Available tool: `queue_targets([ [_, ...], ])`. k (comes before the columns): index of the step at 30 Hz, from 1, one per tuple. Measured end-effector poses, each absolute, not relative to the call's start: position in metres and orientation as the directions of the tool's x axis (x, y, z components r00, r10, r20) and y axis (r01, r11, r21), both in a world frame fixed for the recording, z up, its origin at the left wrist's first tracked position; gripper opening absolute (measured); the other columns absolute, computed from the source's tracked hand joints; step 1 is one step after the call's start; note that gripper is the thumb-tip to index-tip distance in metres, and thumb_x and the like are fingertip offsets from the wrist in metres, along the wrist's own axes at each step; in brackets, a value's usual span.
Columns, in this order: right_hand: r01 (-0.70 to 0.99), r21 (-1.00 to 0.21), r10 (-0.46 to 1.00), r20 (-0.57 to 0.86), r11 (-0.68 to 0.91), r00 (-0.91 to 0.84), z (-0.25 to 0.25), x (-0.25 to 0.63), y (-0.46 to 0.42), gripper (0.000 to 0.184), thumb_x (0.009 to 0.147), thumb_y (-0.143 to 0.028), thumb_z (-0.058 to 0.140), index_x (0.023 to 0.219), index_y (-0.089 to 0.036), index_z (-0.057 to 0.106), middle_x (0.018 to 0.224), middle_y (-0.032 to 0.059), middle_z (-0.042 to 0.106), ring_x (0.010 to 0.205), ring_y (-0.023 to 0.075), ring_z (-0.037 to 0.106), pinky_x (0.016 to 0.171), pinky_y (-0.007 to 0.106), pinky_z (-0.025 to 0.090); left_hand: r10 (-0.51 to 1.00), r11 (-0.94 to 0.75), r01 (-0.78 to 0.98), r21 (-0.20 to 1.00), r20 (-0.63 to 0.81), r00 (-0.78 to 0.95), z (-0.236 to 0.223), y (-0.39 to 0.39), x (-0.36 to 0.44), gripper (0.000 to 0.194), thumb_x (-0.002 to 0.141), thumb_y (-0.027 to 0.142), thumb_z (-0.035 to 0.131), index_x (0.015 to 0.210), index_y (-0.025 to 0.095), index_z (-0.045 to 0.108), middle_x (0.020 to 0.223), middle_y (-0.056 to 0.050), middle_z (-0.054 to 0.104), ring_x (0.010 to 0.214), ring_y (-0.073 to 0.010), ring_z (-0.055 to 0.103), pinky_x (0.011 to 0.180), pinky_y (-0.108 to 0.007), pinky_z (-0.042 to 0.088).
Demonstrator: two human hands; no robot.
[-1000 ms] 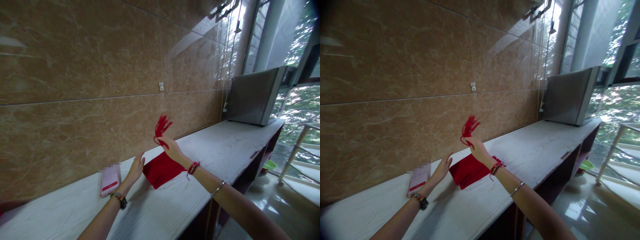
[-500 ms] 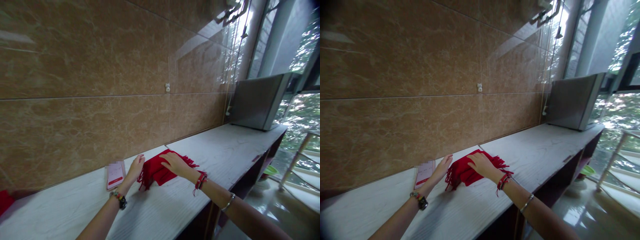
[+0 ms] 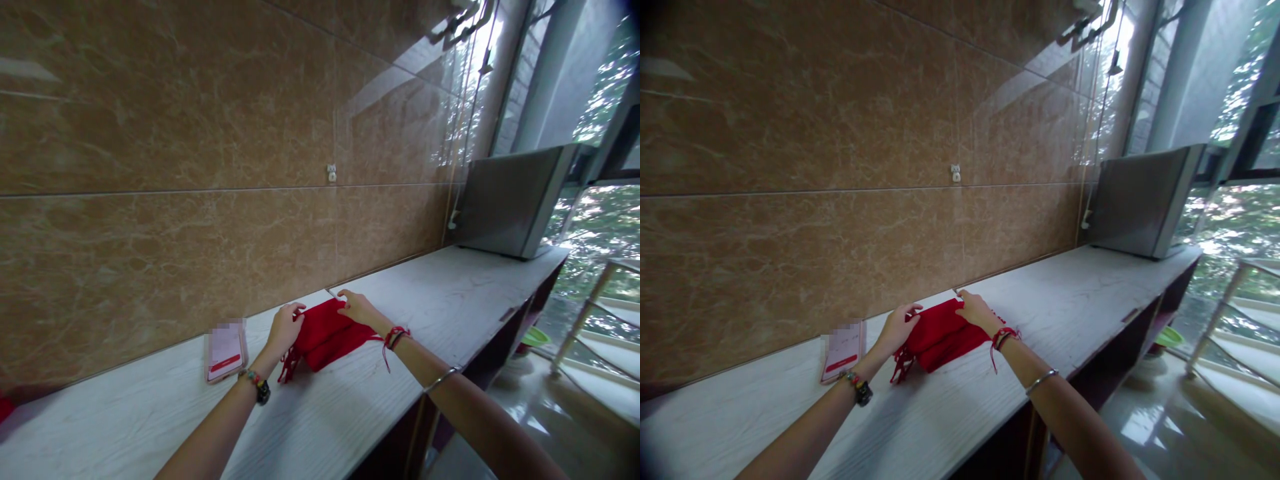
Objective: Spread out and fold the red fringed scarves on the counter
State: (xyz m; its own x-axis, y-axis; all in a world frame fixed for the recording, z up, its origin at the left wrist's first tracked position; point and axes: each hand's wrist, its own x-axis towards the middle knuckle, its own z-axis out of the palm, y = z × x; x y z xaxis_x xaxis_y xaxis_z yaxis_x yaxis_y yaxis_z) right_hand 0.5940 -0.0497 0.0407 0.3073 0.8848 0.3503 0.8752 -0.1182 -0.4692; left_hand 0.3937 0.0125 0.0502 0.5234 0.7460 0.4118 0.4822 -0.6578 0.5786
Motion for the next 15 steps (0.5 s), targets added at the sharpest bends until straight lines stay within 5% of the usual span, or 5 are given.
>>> queue_targets([
  [6,0.845,-0.526,0.853,0.393,-0.098,0.343,0.057,0.607,-0.05,0.032,0.075,-0.014,0.053,0.107,-0.018,0.053,0.071,-0.0005,0.061,0.063,0.0116,0.056,0.057,0.02,0.04,0.724,-0.685,0.462,0.564,0.449,0.524,0.061,0.009,0.404,0.023,0.078,0.018,0.044,0.095,0.017,0.06,0.093,-0.005,0.06,0.08,-0.0142,0.056,0.077,-0.026,0.044],
  [15,0.921,-0.354,0.873,0.384,-0.162,0.301,0.023,0.61,-0.051,0.038,0.076,-0.005,0.044,0.112,-0.014,0.054,0.1,0.0114,0.059,0.093,0.0175,0.054,0.081,0.026,0.04,0.722,-0.691,0.622,0.368,0.367,0.586,0.03,0.002,0.412,0.039,0.082,0.011,0.03,0.112,0.017,0.054,0.12,-0.012,0.049,0.109,-0.0204,0.045,0.094,-0.035,0.033],
])
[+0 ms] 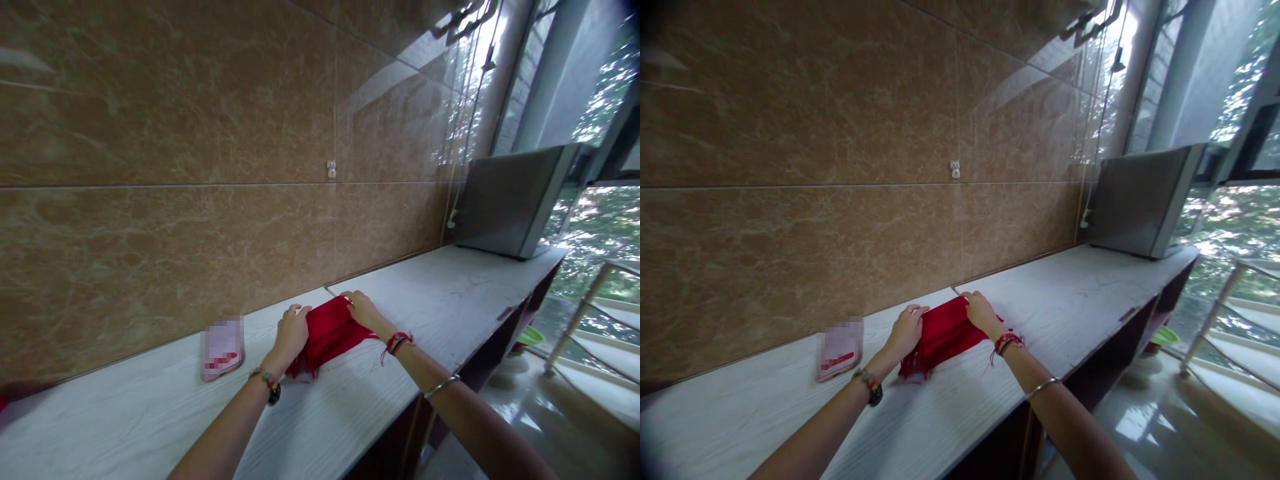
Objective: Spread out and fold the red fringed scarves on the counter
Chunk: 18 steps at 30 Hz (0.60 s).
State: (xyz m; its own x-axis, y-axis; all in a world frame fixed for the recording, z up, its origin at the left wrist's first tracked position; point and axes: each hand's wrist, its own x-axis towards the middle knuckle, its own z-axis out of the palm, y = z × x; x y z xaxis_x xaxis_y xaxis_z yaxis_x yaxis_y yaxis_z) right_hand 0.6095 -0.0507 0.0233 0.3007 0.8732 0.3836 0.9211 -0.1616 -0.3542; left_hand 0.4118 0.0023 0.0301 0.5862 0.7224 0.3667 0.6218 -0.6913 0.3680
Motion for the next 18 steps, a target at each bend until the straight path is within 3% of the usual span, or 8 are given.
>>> queue_targets([
  [3,0.966,-0.239,0.858,0.471,-0.097,0.203,0.023,0.602,-0.05,0.038,0.083,-0.015,0.04,0.12,-0.017,0.047,0.119,0.0132,0.049,0.109,0.02,0.045,0.088,0.032,0.038,0.648,-0.755,0.622,0.206,0.376,0.662,0.028,-0.008,0.409,0.041,0.086,0.023,0.028,0.125,0.019,0.042,0.136,-0.009,0.034,0.124,-0.0218,0.03,0.102,-0.041,0.022],
  [5,0.995,-0.104,0.879,0.474,0.005,0.045,0.023,0.598,-0.05,0.04,0.086,-0.026,0.04,0.125,-0.021,0.042,0.13,0.0111,0.04,0.119,0.0229,0.035,0.093,0.04,0.034,0.595,-0.8,0.586,0.129,0.295,0.747,0.025,-0.014,0.407,0.048,0.087,0.04,0.028,0.13,0.02,0.034,0.141,-0.008,0.026,0.129,-0.0238,0.019,0.104,-0.045,0.016],
  [9,0.988,0.058,0.946,0.285,0.143,-0.153,0.012,0.594,-0.051,0.041,0.089,-0.036,0.034,0.127,-0.023,0.04,0.132,0.0097,0.039,0.124,0.0258,0.028,0.094,0.053,0.029,0.571,-0.819,0.56,0.129,0.078,0.817,0.015,-0.011,0.404,0.068,0.081,0.06,0.023,0.136,0.018,0.02,0.144,-0.01,0.015,0.131,-0.0256,0.009,0.103,-0.047,0.013],
  [16,0.987,0.078,0.975,0.166,0.138,-0.15,0.006,0.594,-0.048,0.042,0.09,-0.035,0.029,0.129,-0.022,0.036,0.134,0.0096,0.036,0.123,0.0266,0.031,0.092,0.052,0.033,0.561,-0.794,0.572,0.206,-0.114,0.82,0.017,0.011,0.407,0.059,0.085,0.052,0.003,0.136,0.025,0.016,0.145,-0.003,0.01,0.132,-0.0214,0.006,0.102,-0.051,0.01],
  [18,0.987,0.081,0.975,0.162,0.14,-0.151,0.006,0.593,-0.046,0.042,0.09,-0.034,0.029,0.129,-0.021,0.036,0.134,0.0102,0.037,0.122,0.0272,0.032,0.091,0.054,0.034,0.567,-0.788,0.581,0.205,-0.126,0.814,0.016,0.012,0.409,0.058,0.086,0.05,0.005,0.136,0.024,0.017,0.145,-0.003,0.012,0.131,-0.0223,0.008,0.102,-0.052,0.011],
])
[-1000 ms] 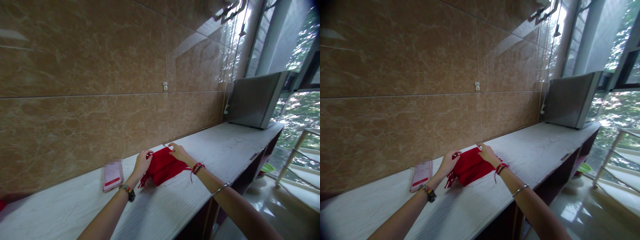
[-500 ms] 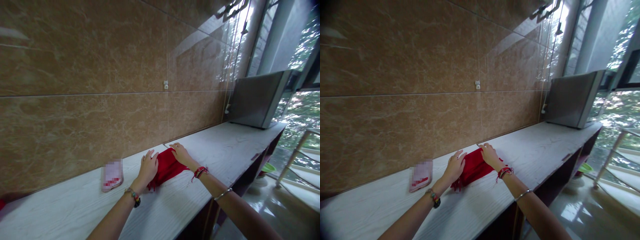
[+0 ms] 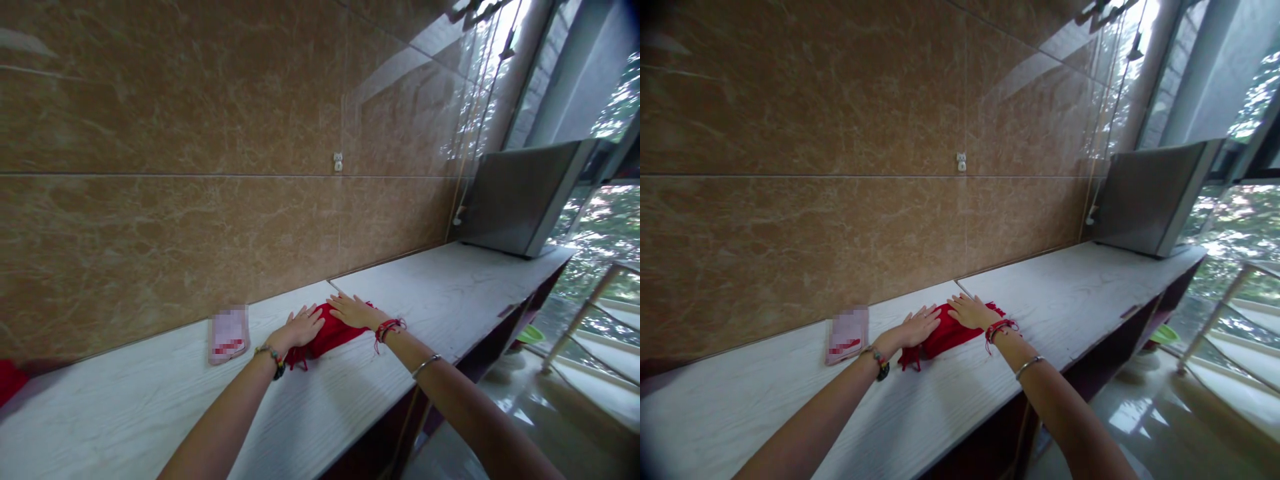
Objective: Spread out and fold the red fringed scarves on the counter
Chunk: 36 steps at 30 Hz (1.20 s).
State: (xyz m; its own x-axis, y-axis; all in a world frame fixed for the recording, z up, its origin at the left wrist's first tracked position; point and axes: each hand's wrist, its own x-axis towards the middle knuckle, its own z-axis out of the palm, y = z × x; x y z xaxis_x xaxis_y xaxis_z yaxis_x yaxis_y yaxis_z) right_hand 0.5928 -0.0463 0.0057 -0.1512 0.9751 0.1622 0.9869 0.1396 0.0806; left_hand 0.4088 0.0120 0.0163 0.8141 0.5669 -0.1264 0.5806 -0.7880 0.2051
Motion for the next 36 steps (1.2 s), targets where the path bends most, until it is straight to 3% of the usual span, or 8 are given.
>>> queue_targets([
  [7,0.988,0.065,0.978,0.146,0.141,-0.149,-0.005,0.59,-0.048,0.043,0.09,-0.031,0.028,0.13,-0.018,0.035,0.136,0.0105,0.033,0.125,0.0273,0.027,0.091,0.054,0.034,0.591,-0.783,0.595,0.181,-0.082,0.803,0.003,-0.001,0.403,0.056,0.086,0.046,0.013,0.136,0.02,0.015,0.145,-0.004,0.007,0.131,-0.0252,0.007,0.102,-0.052,0.015],
  [12,0.983,0.127,0.975,0.165,0.131,-0.151,0.013,0.59,-0.047,0.044,0.089,-0.033,0.028,0.13,-0.018,0.035,0.136,0.0117,0.032,0.124,0.0276,0.029,0.093,0.057,0.029,0.536,-0.844,0.53,0.081,0.105,0.837,0.025,-0.016,0.403,0.047,0.084,0.033,0.026,0.128,0.017,0.036,0.143,-0.005,0.02,0.132,-0.0215,0.006,0.105,-0.048,0.002],
  [16,0.955,0.219,0.928,0.271,0.201,-0.258,0.018,0.592,-0.042,0.042,0.088,-0.026,0.03,0.128,-0.015,0.039,0.133,0.0138,0.037,0.123,0.0253,0.032,0.095,0.051,0.03,0.535,-0.841,0.54,0.029,0.187,0.824,0.043,-0.022,0.418,0.038,0.082,0.021,0.029,0.109,0.015,0.055,0.133,-0.007,0.04,0.126,-0.0194,0.028,0.105,-0.041,0.016],
  [20,0.961,0.204,0.934,0.267,0.186,-0.237,-0.005,0.596,-0.036,0.041,0.087,-0.022,0.031,0.124,-0.01,0.043,0.128,0.0157,0.043,0.118,0.0238,0.039,0.092,0.043,0.037,0.635,-0.77,0.634,0.07,0.183,0.751,0.026,-0.022,0.43,0.046,0.086,0.026,0.019,0.122,0.009,0.042,0.132,-0.014,0.04,0.122,-0.0224,0.034,0.1,-0.041,0.027],
  [24,0.962,0.187,0.896,0.363,0.2,-0.257,-0.031,0.602,-0.032,0.041,0.089,-0.024,0.027,0.125,-0.01,0.043,0.128,0.0156,0.044,0.12,0.0226,0.037,0.096,0.042,0.034,0.694,-0.718,0.686,0.113,0.177,0.698,-0.002,-0.017,0.428,0.051,0.087,0.032,0.02,0.13,0.006,0.029,0.136,-0.017,0.032,0.125,-0.0253,0.029,0.101,-0.042,0.024],
  [28,0.958,0.143,0.88,0.382,0.247,-0.284,-0.036,0.607,-0.029,0.042,0.089,-0.024,0.028,0.125,-0.009,0.042,0.128,0.0156,0.043,0.121,0.0222,0.036,0.097,0.042,0.033,0.677,-0.736,0.661,0.148,0.145,0.722,-0.01,-0.01,0.424,0.056,0.087,0.042,0.019,0.131,0.009,0.027,0.136,-0.016,0.032,0.125,-0.0253,0.029,0.101,-0.04,0.023],
  [32,0.964,0.069,0.901,0.345,0.257,-0.265,-0.025,0.605,-0.036,0.043,0.089,-0.027,0.029,0.127,-0.008,0.039,0.131,0.0147,0.039,0.123,0.0204,0.033,0.1,0.041,0.029,0.583,-0.812,0.565,0.143,0.182,0.792,-0.006,-0.01,0.417,0.078,0.075,0.065,0.031,0.131,0.011,0.024,0.139,-0.015,0.025,0.127,-0.0293,0.021,0.102,-0.043,0.019],
  [36,0.951,0.084,0.885,0.35,0.296,-0.307,-0.015,0.604,-0.059,0.04,0.089,-0.022,0.03,0.126,-0.014,0.041,0.129,0.0097,0.043,0.123,0.0185,0.032,0.104,0.043,0.023,0.501,-0.865,0.495,0.08,0.204,0.841,-0.002,-0.013,0.41,0.085,0.065,0.064,0.05,0.128,0.011,0.029,0.134,-0.015,0.033,0.123,-0.0289,0.029,0.102,-0.041,0.02],
])
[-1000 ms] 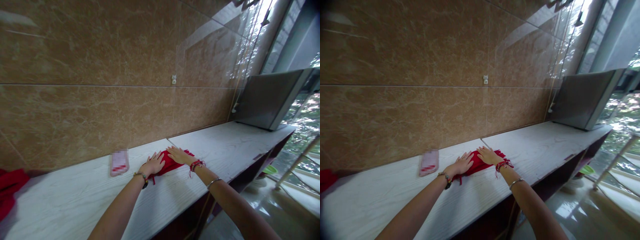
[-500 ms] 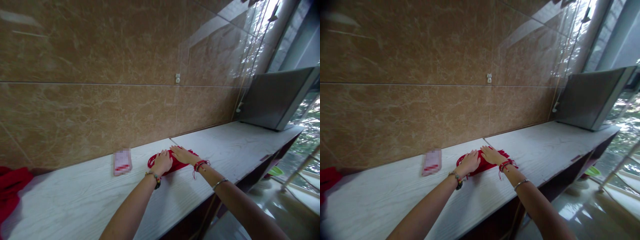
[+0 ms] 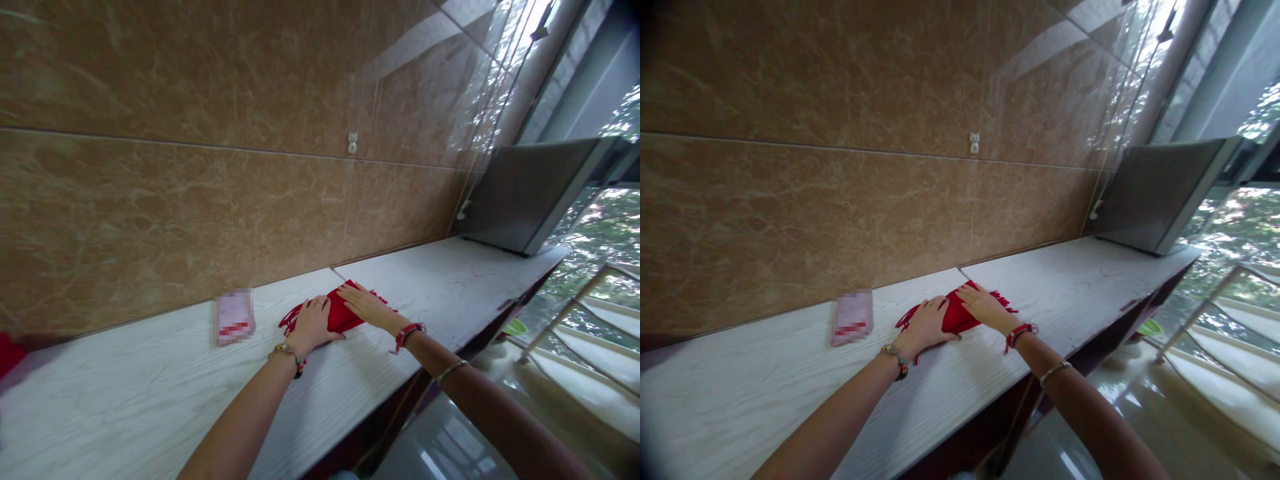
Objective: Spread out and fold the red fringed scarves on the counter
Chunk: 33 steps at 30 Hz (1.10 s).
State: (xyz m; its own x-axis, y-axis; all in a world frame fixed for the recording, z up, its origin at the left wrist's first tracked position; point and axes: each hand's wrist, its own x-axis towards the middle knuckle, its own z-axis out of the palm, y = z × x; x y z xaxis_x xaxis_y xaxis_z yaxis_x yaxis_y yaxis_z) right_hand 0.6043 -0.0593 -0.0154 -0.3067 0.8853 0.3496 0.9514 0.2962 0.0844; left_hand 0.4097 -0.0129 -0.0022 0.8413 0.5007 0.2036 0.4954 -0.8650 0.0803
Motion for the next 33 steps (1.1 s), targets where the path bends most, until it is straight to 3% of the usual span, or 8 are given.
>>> queue_targets([
  [3,0.932,0.113,0.886,0.29,0.344,-0.362,-0.013,0.608,-0.08,0.046,0.087,-0.028,0.039,0.13,-0.013,0.035,0.133,0.0108,0.039,0.125,0.0194,0.028,0.104,0.041,0.023,0.487,-0.872,0.489,0.023,0.158,0.859,0.002,-0.012,0.41,0.084,0.063,0.052,0.057,0.128,0.008,0.028,0.132,-0.018,0.036,0.119,-0.0292,0.035,0.101,-0.04,0.024],
  [6,0.93,0.137,0.898,0.243,0.342,-0.367,-0.011,0.609,-0.09,0.066,0.08,-0.039,0.05,0.134,-0.009,0.025,0.137,0.0144,0.03,0.127,0.0225,0.024,0.103,0.04,0.026,0.48,-0.874,0.486,-0.008,0.139,0.866,0.005,-0.012,0.415,0.083,0.059,0.038,0.063,0.127,0.005,0.029,0.126,-0.021,0.042,0.116,-0.0307,0.038,0.099,-0.041,0.025],
  [11,0.907,0.219,0.891,0.208,0.36,-0.404,-0.007,0.596,-0.087,0.068,0.077,-0.032,0.056,0.133,-0.006,0.025,0.135,0.0176,0.032,0.127,0.0247,0.023,0.103,0.042,0.024,0.479,-0.872,0.488,-0.03,0.154,0.864,0.004,-0.015,0.41,0.063,0.063,0.017,0.055,0.121,0.001,0.036,0.12,-0.024,0.047,0.113,-0.0302,0.042,0.096,-0.041,0.03],
  [20,0.822,0.319,0.811,0.208,0.472,-0.546,-0.005,0.531,-0.076,0.064,0.073,-0.016,0.054,0.131,-0.004,0.029,0.134,0.0182,0.034,0.125,0.0252,0.028,0.104,0.041,0.022,0.54,-0.832,0.552,-0.05,0.147,0.828,-0.002,-0.015,0.335,0.062,0.063,0.013,0.05,0.122,0.0,0.035,0.124,-0.024,0.044,0.118,-0.0288,0.038,0.097,-0.04,0.028],
  [33,0.709,0.268,0.641,0.304,0.652,-0.705,-0.009,0.331,-0.064,0.061,0.076,-0.024,0.053,0.129,-0.004,0.032,0.134,0.0171,0.035,0.125,0.0243,0.027,0.105,0.041,0.018,0.754,-0.644,0.761,-0.074,0.105,0.648,0.006,-0.048,0.12,0.065,0.06,0.015,0.048,0.124,0.008,0.036,0.132,-0.017,0.039,0.123,-0.0249,0.033,0.102,-0.036,0.025],
])
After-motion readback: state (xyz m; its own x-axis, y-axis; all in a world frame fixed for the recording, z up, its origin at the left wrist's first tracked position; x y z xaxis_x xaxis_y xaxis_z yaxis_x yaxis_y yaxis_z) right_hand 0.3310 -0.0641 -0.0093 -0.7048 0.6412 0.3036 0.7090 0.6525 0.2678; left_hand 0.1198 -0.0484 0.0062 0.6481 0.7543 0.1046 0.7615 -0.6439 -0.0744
